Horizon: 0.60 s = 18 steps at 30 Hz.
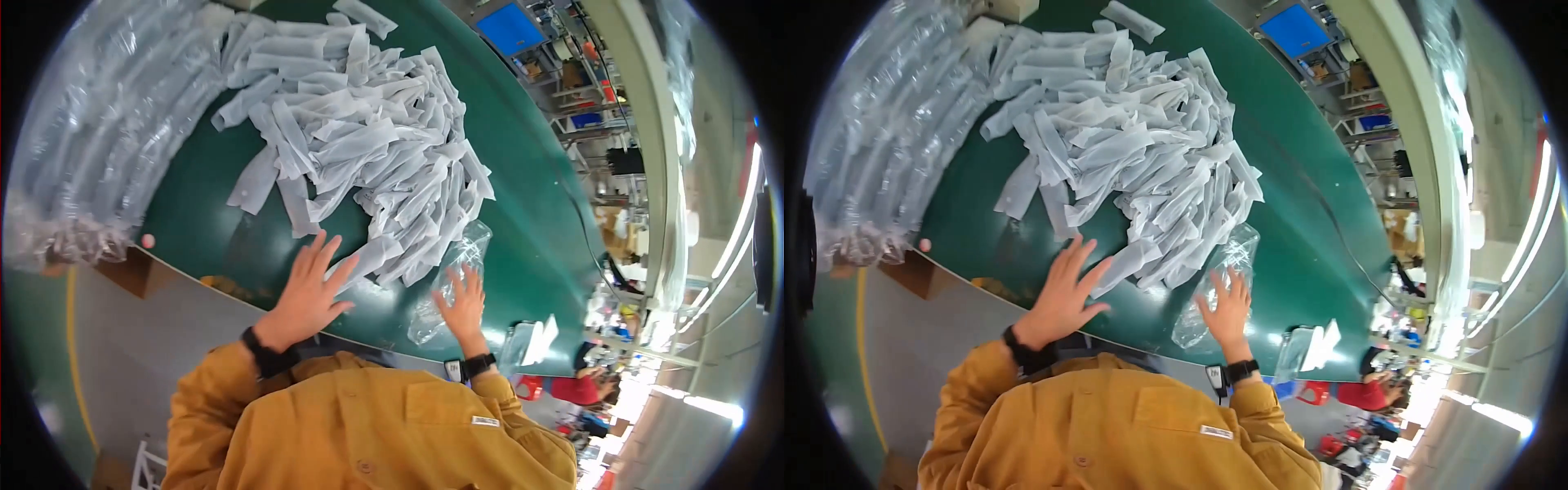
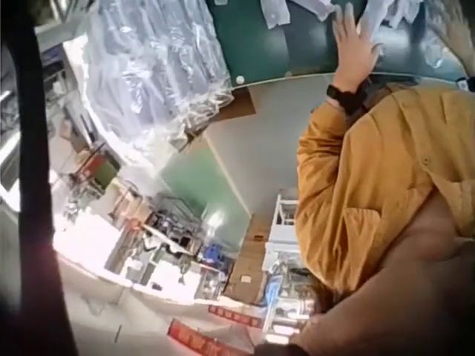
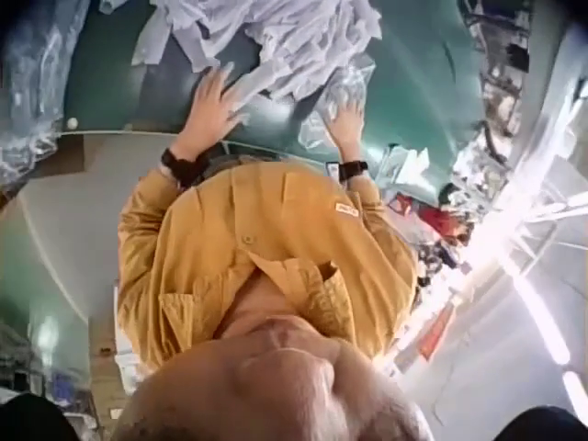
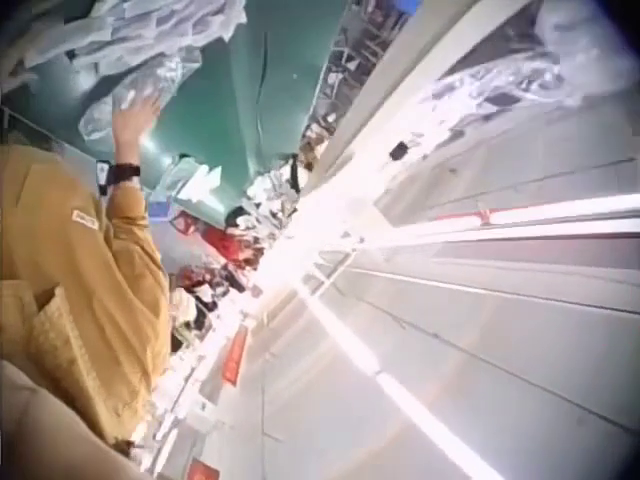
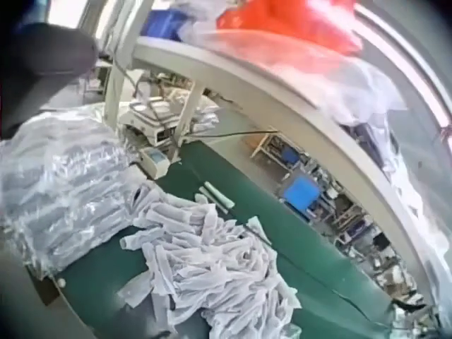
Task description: The person gathers small white pouches by hand, folds them, and places them into a larger clear plastic bag. After filling the bag, the person moves it to a separate table, seals it using a heat sealer, and places it into a cardboard box.
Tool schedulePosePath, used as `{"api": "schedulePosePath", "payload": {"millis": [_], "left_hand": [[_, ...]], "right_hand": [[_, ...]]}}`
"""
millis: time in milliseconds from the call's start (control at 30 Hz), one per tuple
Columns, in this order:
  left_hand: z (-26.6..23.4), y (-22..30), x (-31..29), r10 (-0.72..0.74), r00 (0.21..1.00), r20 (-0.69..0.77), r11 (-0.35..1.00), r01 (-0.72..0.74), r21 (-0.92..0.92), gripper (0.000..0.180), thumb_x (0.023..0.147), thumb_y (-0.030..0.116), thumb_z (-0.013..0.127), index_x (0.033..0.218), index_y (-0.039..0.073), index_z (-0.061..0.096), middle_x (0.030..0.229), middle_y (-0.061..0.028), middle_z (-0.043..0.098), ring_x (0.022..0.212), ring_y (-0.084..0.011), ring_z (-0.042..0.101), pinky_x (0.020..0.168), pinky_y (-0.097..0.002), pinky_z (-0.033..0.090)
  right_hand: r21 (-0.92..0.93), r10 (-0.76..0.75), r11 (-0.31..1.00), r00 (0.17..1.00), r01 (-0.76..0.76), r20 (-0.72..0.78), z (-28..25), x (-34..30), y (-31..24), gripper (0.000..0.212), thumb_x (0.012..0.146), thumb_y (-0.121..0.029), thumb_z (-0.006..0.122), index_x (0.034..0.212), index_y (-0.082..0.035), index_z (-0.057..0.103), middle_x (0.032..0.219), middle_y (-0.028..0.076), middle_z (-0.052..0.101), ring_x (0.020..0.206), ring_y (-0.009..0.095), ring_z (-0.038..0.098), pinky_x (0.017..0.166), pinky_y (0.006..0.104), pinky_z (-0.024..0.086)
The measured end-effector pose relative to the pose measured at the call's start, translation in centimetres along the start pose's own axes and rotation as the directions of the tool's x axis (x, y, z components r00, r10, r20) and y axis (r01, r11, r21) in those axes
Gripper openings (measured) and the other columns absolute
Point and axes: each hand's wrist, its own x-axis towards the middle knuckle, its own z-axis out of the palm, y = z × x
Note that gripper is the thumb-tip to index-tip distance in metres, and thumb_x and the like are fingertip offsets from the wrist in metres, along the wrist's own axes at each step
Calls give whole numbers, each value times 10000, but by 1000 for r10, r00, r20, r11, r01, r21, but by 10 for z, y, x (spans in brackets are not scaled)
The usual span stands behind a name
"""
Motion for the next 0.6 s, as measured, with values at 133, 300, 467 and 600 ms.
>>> {"api": "schedulePosePath", "payload": {"millis": [133, 300, 467, 600], "left_hand": [[33, 10, 20, -111, 994, 6, 989, 109, 98, 809, 716, 258, 793, 1412, 99, 413, 1382, -199, 413, 1303, -404, 380, 1031, -500, 348], [79, -9, 16, -258, 964, 63, 941, 236, 243, 709, 771, 224, 748, 1381, 73, 420, 1266, -173, 489, 1051, -321, 533, 861, -438, 450], [90, 2, -12, -426, 905, 21, 838, 403, -367, 505, 886, 176, 619, 1334, 26, 440, 1100, -126, 564, 788, -205, 559, 687, -341, 477], [72, 73, -20, -460, 871, 170, 479, 405, -779, 417, 956, 185, 526, 1321, 2, 440, 1004, -92, 580, 745, -153, 542, 656, -297, 466]], "right_hand": [[-247, 134, 965, 971, -83, 198, 27, -58, 61, 637, 808, -493, 671, 1364, -223, 517, 1500, 125, 351, 1397, 391, 285, 1070, 614, 277], [-360, 333, 894, 932, -266, 140, 12, -49, 147, 632, 815, -447, 680, 1365, -182, 515, 1449, 130, 410, 1379, 382, 316, 1064, 608, 290], [346, -73, 933, 995, 93, -70, -62, -9, 99, 469, 820, -183, 714, 1264, -105, 583, 1267, 145, 558, 1103, 298, 586, 911, 427, 480], [832, -289, 546, 911, -97, 295, -70, -12, 34, 409, 849, -80, 698, 1237, -34, 577, 1114, 100, 621, 820, 159, 658, 762, 274, 503]]}}
